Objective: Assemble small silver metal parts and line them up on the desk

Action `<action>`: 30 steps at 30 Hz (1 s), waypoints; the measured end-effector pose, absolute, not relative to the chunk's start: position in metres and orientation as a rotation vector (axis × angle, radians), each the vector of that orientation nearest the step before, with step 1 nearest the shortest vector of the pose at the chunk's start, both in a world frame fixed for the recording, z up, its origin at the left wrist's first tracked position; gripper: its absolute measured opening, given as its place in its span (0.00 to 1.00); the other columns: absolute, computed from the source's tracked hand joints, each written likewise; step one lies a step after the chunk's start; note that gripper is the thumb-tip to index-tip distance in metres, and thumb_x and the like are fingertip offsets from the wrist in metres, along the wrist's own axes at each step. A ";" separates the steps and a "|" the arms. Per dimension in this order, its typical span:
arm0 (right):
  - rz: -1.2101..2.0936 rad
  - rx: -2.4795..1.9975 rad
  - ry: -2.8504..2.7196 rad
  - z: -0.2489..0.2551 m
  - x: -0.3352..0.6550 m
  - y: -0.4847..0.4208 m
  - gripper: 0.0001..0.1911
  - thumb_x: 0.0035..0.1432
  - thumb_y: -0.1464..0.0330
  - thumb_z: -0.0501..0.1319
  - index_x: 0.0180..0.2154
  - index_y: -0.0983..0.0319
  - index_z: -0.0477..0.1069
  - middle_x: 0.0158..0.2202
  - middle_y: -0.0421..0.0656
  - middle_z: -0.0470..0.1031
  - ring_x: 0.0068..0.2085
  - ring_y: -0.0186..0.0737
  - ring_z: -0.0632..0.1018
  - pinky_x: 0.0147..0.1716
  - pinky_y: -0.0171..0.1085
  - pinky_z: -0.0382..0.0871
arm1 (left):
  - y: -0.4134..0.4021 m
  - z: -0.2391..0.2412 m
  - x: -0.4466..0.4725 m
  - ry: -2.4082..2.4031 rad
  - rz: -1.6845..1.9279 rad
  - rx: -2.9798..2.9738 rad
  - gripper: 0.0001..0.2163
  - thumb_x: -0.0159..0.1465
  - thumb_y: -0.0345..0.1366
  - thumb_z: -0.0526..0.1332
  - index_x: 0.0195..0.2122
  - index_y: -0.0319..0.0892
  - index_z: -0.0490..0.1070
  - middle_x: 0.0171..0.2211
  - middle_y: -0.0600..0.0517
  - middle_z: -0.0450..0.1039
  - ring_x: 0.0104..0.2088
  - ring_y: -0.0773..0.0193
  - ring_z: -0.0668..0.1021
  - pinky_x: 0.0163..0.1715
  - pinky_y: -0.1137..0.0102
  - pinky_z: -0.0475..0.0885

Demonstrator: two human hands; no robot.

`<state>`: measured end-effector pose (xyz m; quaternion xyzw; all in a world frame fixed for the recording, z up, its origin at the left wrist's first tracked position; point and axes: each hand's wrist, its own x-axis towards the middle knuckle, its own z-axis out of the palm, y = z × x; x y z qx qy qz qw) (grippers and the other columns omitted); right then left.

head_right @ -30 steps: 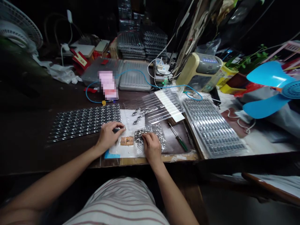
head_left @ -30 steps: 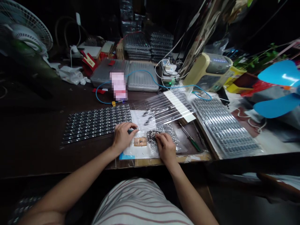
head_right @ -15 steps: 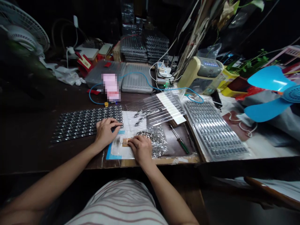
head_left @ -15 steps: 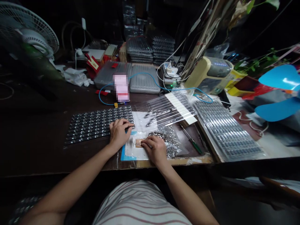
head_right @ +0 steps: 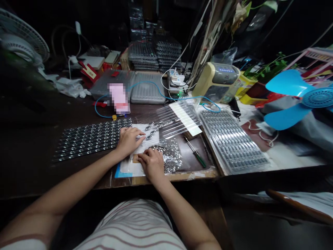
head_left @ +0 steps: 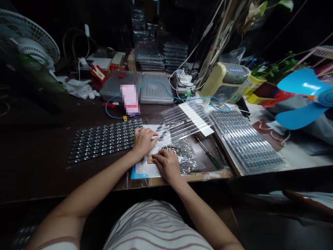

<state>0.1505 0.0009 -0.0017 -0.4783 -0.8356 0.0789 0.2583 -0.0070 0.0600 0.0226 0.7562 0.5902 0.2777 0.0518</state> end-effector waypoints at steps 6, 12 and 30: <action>0.000 -1.507 -2.309 0.008 0.197 -0.004 0.20 0.58 0.63 0.62 0.52 0.58 0.68 0.51 0.47 0.71 0.45 0.49 0.69 0.40 0.44 0.63 | 0.077 0.022 0.011 1.722 0.841 2.255 0.04 0.59 0.37 0.62 0.29 0.44 0.73 0.32 0.49 0.77 0.38 0.55 0.74 0.48 0.55 0.59; 0.029 -1.571 -2.293 -0.002 0.211 -0.011 0.14 0.60 0.67 0.60 0.48 0.59 0.71 0.42 0.47 0.73 0.41 0.46 0.70 0.38 0.42 0.65 | 0.044 0.025 -0.018 1.427 0.924 1.801 0.10 0.63 0.36 0.55 0.43 0.43 0.71 0.34 0.50 0.75 0.31 0.64 0.77 0.31 0.69 0.71; 0.274 -1.336 -1.957 -0.010 0.193 0.003 0.07 0.61 0.71 0.55 0.37 0.60 0.71 0.36 0.44 0.74 0.39 0.40 0.73 0.41 0.38 0.67 | -0.012 -0.005 -0.018 1.505 0.992 1.944 0.05 0.61 0.34 0.62 0.37 0.43 0.76 0.34 0.50 0.74 0.31 0.65 0.75 0.30 0.72 0.70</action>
